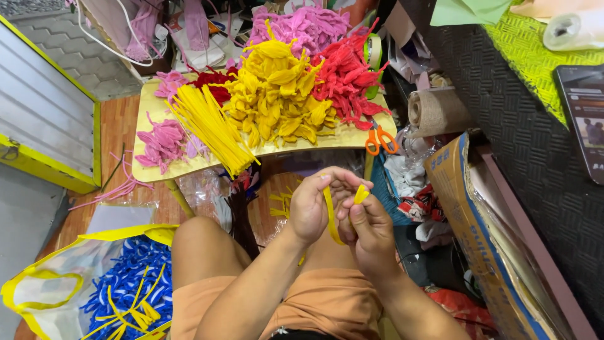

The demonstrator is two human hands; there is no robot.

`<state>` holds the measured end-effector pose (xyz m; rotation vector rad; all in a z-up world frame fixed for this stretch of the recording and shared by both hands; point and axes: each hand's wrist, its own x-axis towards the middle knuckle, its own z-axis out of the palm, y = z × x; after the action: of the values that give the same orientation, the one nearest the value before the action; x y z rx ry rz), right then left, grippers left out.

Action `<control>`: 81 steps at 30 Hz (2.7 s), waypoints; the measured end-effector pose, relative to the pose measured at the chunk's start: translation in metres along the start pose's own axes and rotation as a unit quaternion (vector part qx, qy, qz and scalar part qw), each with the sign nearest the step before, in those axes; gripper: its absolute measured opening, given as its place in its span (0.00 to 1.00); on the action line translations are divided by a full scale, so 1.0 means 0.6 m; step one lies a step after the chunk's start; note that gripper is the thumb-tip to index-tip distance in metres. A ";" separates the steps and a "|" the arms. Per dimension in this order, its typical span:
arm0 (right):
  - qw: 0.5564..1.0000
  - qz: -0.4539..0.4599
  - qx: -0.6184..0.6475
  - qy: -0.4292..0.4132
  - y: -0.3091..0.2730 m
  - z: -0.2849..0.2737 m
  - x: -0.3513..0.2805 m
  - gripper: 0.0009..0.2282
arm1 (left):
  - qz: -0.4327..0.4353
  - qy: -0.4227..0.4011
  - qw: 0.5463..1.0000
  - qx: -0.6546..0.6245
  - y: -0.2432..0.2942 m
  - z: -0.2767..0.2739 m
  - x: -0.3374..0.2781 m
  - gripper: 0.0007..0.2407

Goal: The person sits on the floor and repeatedly picks up yellow strips of material, folds them, and ties them into small bundles by hand. The finished bundles are placed into a yellow bag containing blue items, while piles of pink, yellow, and red materials sit on a nearby table.

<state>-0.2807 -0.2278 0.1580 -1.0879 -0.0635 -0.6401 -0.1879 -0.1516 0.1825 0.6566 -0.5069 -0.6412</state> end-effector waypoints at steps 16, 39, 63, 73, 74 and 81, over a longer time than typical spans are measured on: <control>0.996 0.086 -0.005 0.032 0.041 0.000 -0.001 0.09 | 0.012 -0.023 0.999 -0.021 -0.008 -0.041 0.008 0.20; 0.991 0.118 -0.063 0.013 0.078 0.024 -0.013 0.10 | 0.124 0.004 0.991 0.049 0.008 -0.049 -0.041 0.11; 0.930 0.084 -0.323 -0.152 0.079 0.041 -0.080 0.14 | -0.001 0.216 0.966 -0.140 0.132 -0.129 -0.082 0.12; 0.913 0.388 0.074 -0.098 0.088 0.051 -0.061 0.21 | -0.028 0.096 0.988 -0.116 0.109 -0.145 -0.082 0.14; 0.906 0.398 0.081 -0.115 0.103 0.037 -0.065 0.19 | -0.035 0.096 0.989 -0.108 0.109 -0.142 -0.083 0.13; 0.914 0.387 0.017 -0.122 0.115 0.031 -0.070 0.15 | -0.042 0.085 0.991 -0.096 0.101 -0.143 -0.086 0.12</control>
<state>-0.2753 -0.1722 0.0969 -1.0484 0.1381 0.2132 -0.1487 -0.0454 0.1538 0.5463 -0.2568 -0.6978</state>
